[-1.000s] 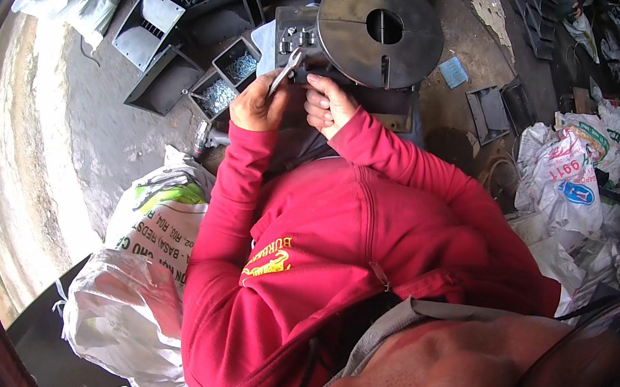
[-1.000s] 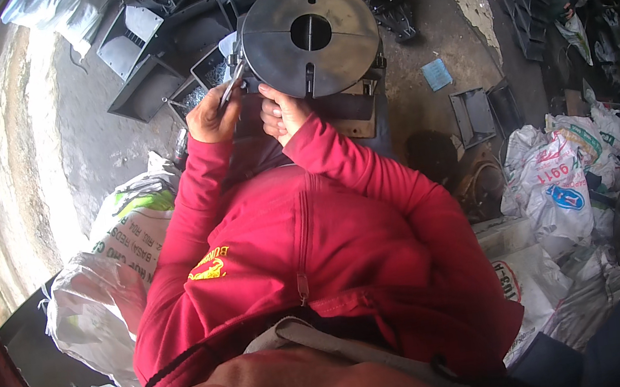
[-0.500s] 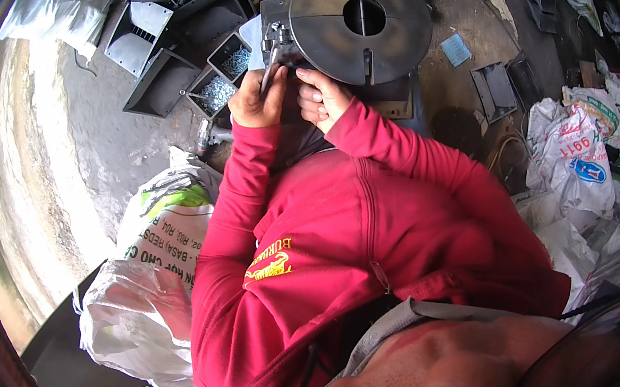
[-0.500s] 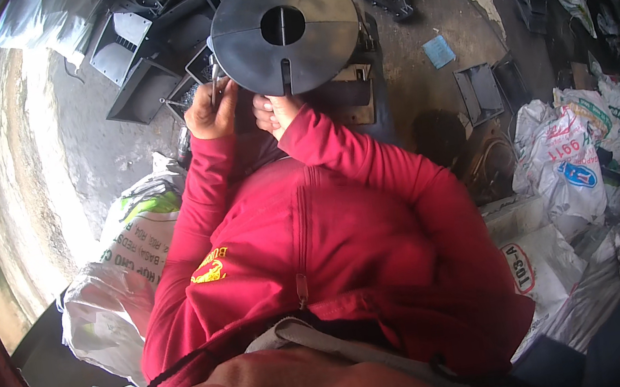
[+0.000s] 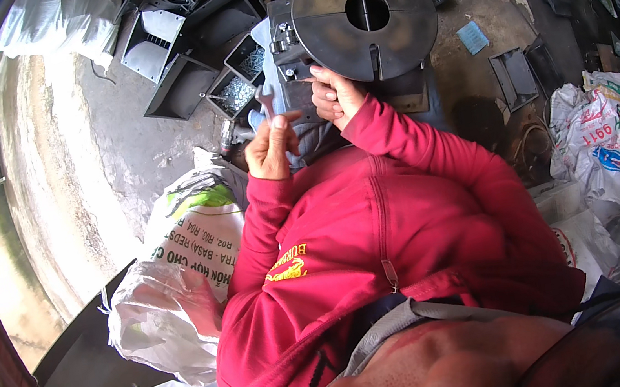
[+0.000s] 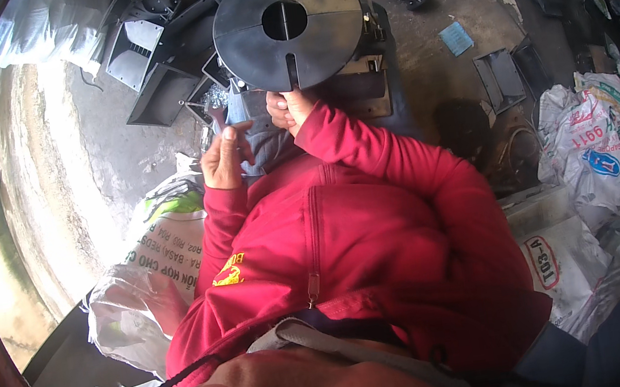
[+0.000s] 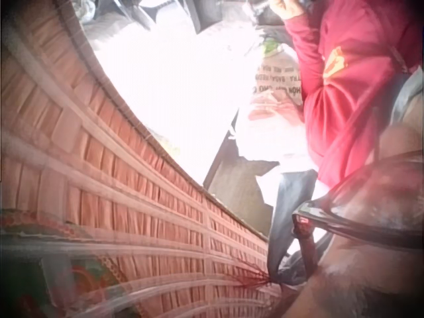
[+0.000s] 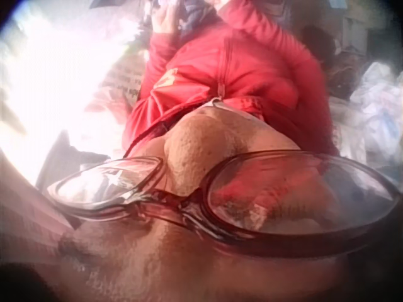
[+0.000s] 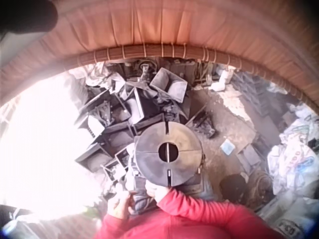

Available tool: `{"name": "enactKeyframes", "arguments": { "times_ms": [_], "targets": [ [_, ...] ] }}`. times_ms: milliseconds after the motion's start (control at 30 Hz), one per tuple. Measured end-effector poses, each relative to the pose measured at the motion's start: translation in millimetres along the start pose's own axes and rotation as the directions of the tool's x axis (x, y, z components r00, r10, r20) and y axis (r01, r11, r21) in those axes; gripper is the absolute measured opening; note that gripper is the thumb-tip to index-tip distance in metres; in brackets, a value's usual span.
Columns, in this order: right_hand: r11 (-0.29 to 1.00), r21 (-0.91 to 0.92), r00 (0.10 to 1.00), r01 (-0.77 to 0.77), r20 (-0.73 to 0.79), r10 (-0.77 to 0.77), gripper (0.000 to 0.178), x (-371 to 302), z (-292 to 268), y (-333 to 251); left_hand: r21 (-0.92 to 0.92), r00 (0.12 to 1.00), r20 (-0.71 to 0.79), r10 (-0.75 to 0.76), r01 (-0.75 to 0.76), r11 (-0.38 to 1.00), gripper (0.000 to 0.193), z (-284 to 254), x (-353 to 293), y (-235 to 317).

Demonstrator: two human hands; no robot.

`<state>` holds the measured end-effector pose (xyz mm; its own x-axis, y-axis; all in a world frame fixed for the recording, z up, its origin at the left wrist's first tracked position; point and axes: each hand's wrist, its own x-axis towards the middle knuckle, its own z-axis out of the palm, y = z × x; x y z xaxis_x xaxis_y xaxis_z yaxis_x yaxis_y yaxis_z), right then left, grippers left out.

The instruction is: The person assembles a circular metal component onto a rectangular metal frame using a wrench. They tighten bolts, reposition the parts, and continue securing the assembly with repeated wrench turns.

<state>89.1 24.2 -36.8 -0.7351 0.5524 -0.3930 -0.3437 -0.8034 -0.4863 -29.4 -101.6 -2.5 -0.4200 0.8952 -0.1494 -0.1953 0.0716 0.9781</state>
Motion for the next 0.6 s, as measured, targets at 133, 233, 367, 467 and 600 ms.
{"name": "enactKeyframes", "arguments": {
  "times_ms": [133,233,367,467,600],
  "targets": [
    [1.000,-0.026,1.000,-0.011,0.009,0.012,0.039,1,-1,5,-0.060,0.952,0.190,-0.239,0.254,0.965,0.039,-4,-1,-3],
    [0.998,-0.061,1.000,-0.001,-0.014,0.001,0.042,-4,4,3,-0.191,0.940,0.243,-0.239,0.288,0.938,0.035,12,6,2],
    [0.976,-0.216,0.985,0.002,-0.167,-0.039,0.048,-9,17,-6,-0.220,0.840,0.412,-0.353,0.468,0.856,0.033,16,23,1],
    [0.971,-0.241,0.985,-0.004,-0.169,-0.038,0.051,-17,25,-9,-0.197,0.855,0.375,-0.357,0.450,0.871,0.035,25,27,6],
    [0.956,-0.293,0.992,0.015,-0.119,-0.052,0.053,-15,17,-8,-0.214,0.840,0.402,-0.365,0.473,0.855,0.037,24,29,1]
  ]
}}
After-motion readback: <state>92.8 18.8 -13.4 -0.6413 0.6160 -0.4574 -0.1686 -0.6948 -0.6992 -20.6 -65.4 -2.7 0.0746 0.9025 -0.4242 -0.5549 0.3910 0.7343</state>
